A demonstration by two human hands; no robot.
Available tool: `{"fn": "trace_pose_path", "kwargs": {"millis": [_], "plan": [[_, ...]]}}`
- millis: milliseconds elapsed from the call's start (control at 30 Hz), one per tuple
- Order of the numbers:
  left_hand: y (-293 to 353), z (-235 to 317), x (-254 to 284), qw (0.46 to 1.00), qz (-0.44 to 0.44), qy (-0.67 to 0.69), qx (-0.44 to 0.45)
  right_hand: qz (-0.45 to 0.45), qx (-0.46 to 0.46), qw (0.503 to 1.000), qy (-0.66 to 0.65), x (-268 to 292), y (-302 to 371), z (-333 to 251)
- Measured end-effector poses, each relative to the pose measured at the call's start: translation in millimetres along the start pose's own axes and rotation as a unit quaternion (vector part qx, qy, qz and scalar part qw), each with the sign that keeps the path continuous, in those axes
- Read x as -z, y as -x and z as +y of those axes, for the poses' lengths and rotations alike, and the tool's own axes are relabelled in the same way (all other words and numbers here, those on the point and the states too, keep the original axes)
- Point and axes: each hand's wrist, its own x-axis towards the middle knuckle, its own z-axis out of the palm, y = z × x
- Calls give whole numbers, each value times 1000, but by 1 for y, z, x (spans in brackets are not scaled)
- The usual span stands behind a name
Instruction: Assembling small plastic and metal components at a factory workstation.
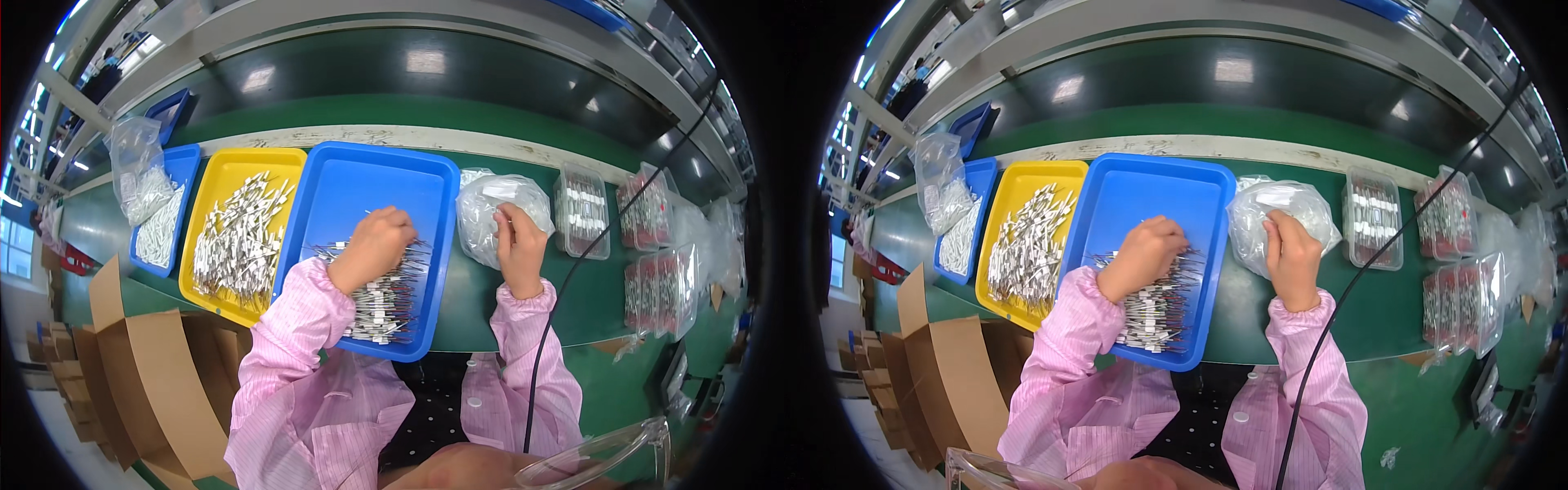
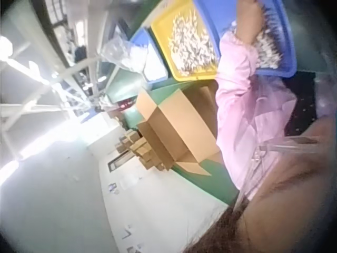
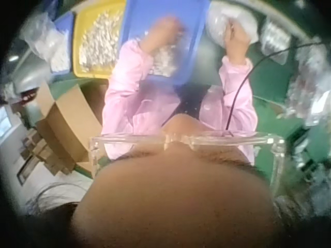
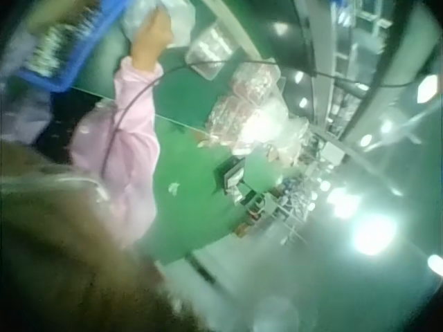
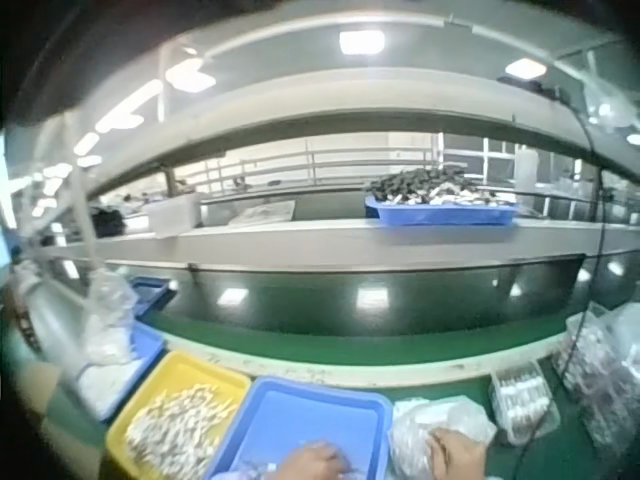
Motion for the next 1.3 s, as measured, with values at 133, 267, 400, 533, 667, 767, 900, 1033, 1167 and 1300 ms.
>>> {"fn": "trace_pose_path", "kwargs": {"millis": [133, 267, 400, 533, 667, 767, 900, 1033, 1167, 1300], "plan": [[-5, 4, 22, 988, 149, 30, -32, -21, -7, 999, -50, 4, 0, -20], [-4, 14, 37, 950, 146, 253, 111, -55, -97, 962, -251, -1, 9, -32], [5, 24, 39, 786, 163, 581, 138, -146, -133, 907, -372, -12, 13, -42], [14, 30, 34, 746, 159, 636, 116, -188, -164, 857, -450, -13, 12, -52], [15, 33, 40, 787, 157, 584, 123, -204, -176, 833, -483, -10, 11, -51], [16, 37, 42, 796, 153, 572, 128, -202, -175, 833, -484, -7, 12, -51], [18, 44, 51, 833, 147, 522, 110, -207, -192, 817, -503, -8, 14, -50], [19, 48, 51, 847, 172, 490, 116, -215, -198, 809, -511, -8, 14, -50], [20, 49, 51, 841, 163, 503, 114, -214, -178, 819, -502, -7, 16, -49], [16, 52, 47, 886, 181, 420, 81, -169, -124, 888, -410, -5, 14, -54]]}}
